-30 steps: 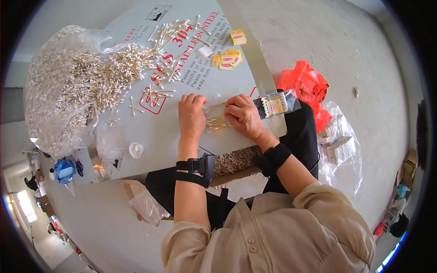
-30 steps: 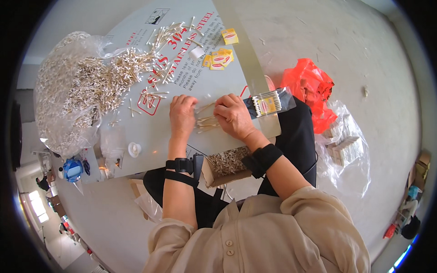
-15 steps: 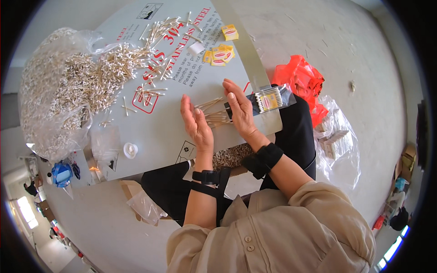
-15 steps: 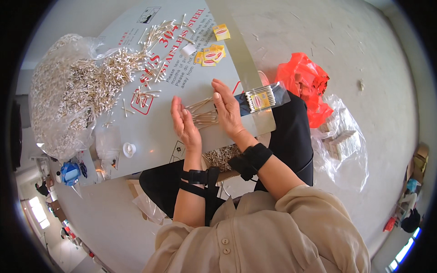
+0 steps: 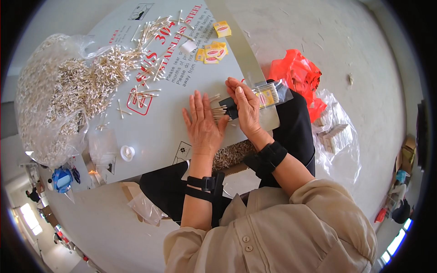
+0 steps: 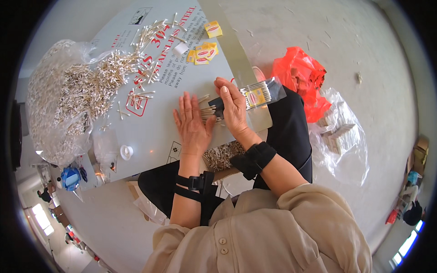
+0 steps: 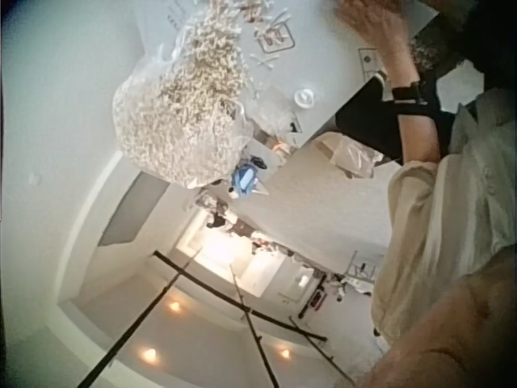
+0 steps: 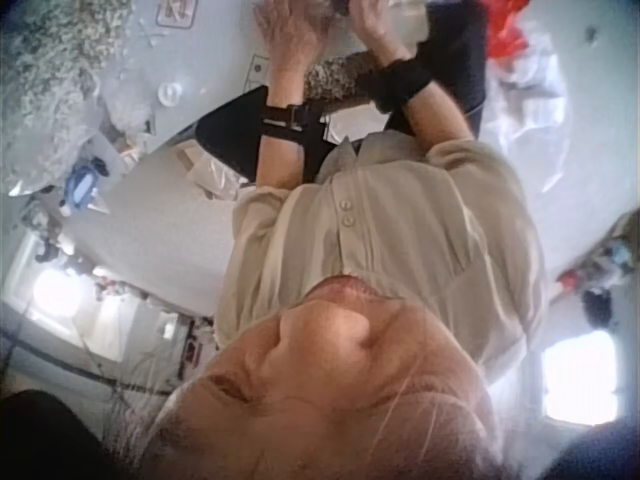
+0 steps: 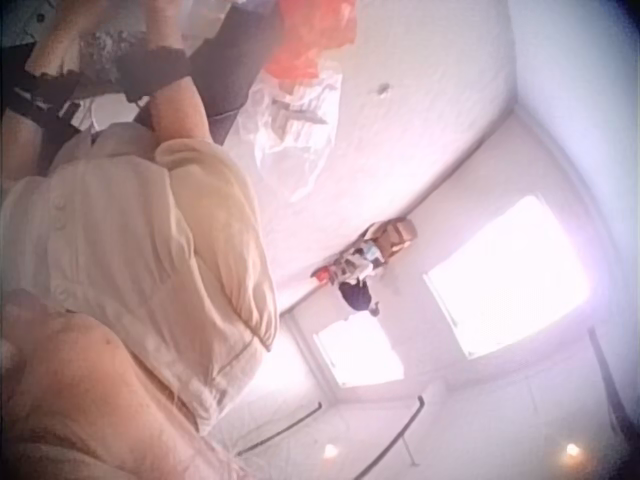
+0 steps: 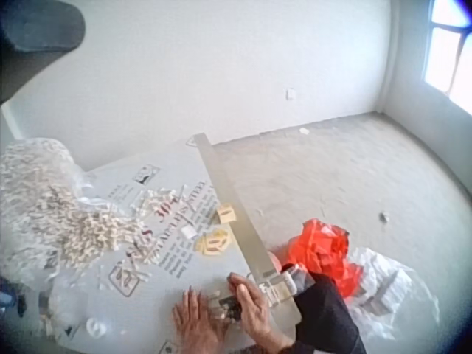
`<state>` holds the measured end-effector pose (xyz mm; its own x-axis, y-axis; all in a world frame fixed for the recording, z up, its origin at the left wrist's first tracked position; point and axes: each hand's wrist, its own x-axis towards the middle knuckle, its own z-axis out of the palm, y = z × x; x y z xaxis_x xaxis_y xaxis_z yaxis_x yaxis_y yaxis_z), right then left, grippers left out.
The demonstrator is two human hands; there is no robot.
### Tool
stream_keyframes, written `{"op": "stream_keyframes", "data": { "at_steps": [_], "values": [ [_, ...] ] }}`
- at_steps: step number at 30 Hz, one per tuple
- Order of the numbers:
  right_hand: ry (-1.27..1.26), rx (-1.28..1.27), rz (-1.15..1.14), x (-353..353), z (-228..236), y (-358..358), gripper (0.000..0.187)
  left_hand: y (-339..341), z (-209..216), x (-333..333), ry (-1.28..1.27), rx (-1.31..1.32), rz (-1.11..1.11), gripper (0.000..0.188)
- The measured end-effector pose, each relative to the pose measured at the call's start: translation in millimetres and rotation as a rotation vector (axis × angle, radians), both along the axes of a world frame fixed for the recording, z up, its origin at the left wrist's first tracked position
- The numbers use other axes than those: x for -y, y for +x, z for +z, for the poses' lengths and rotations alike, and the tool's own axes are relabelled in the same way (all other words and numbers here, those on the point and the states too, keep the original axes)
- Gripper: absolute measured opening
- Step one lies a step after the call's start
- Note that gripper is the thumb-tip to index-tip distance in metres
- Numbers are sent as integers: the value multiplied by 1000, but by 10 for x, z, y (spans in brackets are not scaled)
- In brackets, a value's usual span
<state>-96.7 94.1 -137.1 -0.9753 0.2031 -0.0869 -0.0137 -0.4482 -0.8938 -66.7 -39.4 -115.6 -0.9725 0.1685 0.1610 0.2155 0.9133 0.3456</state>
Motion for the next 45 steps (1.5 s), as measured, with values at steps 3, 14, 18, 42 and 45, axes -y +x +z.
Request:
{"op": "stream_keyframes", "data": {
  "at_steps": [3, 14, 18, 42, 45],
  "values": [
    [70, 22, 5, -5, 48, 52, 35, 168, 2, -46, -46, 145, -23, 81],
    [112, -10, -56, 1, 56, 265, 35, 14, -49, -146, -107, 81, 2, 80],
    [114, -56, -65, -7, 13, 283, 34, 8, -206, -30, 354, -95, 56, 73],
    [138, -5, -96, -4, 15, 320, 33, -750, 81, 384, 101, 43, -86, 13],
    [48, -17, -108, 15, 28, 305, 28, -811, 42, 381, 30, -21, -88, 14]
  ]
}}
